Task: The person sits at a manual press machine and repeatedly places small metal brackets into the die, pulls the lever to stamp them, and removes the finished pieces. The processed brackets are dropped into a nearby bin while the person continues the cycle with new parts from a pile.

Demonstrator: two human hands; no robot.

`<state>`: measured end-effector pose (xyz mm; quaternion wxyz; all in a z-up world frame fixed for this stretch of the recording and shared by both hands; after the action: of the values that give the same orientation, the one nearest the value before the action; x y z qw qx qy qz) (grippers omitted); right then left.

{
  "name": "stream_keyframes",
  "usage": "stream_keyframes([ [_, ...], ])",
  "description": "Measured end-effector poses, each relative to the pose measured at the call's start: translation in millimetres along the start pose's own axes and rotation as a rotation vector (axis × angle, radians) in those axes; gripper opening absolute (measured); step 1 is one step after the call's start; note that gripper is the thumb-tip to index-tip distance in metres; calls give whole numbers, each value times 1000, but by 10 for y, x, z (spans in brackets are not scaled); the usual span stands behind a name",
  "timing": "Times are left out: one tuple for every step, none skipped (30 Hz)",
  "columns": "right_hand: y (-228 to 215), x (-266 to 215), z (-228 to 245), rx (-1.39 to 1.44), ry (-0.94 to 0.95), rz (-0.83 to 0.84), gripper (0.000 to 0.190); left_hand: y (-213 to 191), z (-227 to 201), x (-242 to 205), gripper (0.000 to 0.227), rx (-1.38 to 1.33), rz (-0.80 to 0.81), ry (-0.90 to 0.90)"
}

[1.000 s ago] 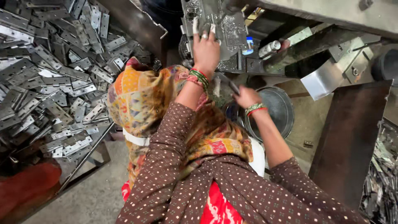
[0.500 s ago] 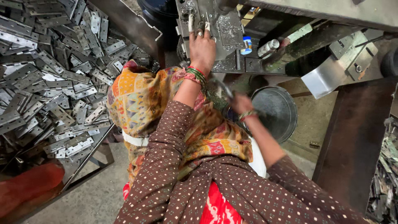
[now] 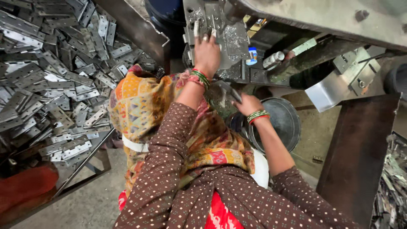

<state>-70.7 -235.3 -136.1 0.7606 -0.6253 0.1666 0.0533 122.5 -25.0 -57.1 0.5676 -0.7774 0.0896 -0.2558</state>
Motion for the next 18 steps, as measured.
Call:
stream_keyframes([
  [20,-1,17,29,19,9,51,7,16,64,27,-2,-57,-8],
  [70,-19,14,59,38,19,49,30,20,107,27,-10,-43,-13],
  [190,-58,41,80,33,-29,49,59,43,115,28,-16,-28,-17],
  [361,-113,85,102,29,-77,49,93,65,104,28,-22,-12,-20],
  [490,-134,67,117,19,-124,49,121,88,103,27,-46,-42,-15],
  [600,-135,19,79,21,-143,47,144,112,107,26,-70,-72,-9],
  [705,-92,8,42,13,-156,46,147,159,112,25,-88,-101,-13],
  [792,-29,2,6,4,-170,44,147,198,135,23,-84,-105,4],
  [890,-101,-38,55,-42,-197,41,176,149,93,21,-90,-96,25],
  [924,-197,-45,104,-87,-224,38,184,122,52,19,-96,-86,46],
  [814,-92,-55,139,-175,-253,35,156,152,132,18,-62,64,13],
  [770,-107,-108,64,-65,-169,39,108,143,176,17,-35,216,-20],
  [746,-48,-93,-20,8,-75,43,32,261,159,15,-146,218,-40],
  [609,-26,-73,31,24,-63,39,-71,371,124,17,-257,211,-59],
  [448,-98,-37,89,52,-50,36,-283,434,41,22,-404,-80,42],
  [254,-137,22,0,76,-94,39,-509,573,-100,29,-523,-379,152],
  [46,-133,66,-63,27,-94,47,-647,763,-260,25,-513,-466,66],
  [-121,-61,126,-111,85,-45,51,-774,977,-408,22,-500,-553,-18],
])
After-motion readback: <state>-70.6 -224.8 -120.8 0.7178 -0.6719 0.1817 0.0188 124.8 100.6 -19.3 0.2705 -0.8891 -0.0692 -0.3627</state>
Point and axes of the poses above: each hand's wrist, its own x-axis towards the middle knuckle, its own y-axis out of the palm, z = x × y, the point moved 2 cm from there along x, towards the middle knuckle, and after that the axes turned 1 degree about -z, right-handed, at the moved point
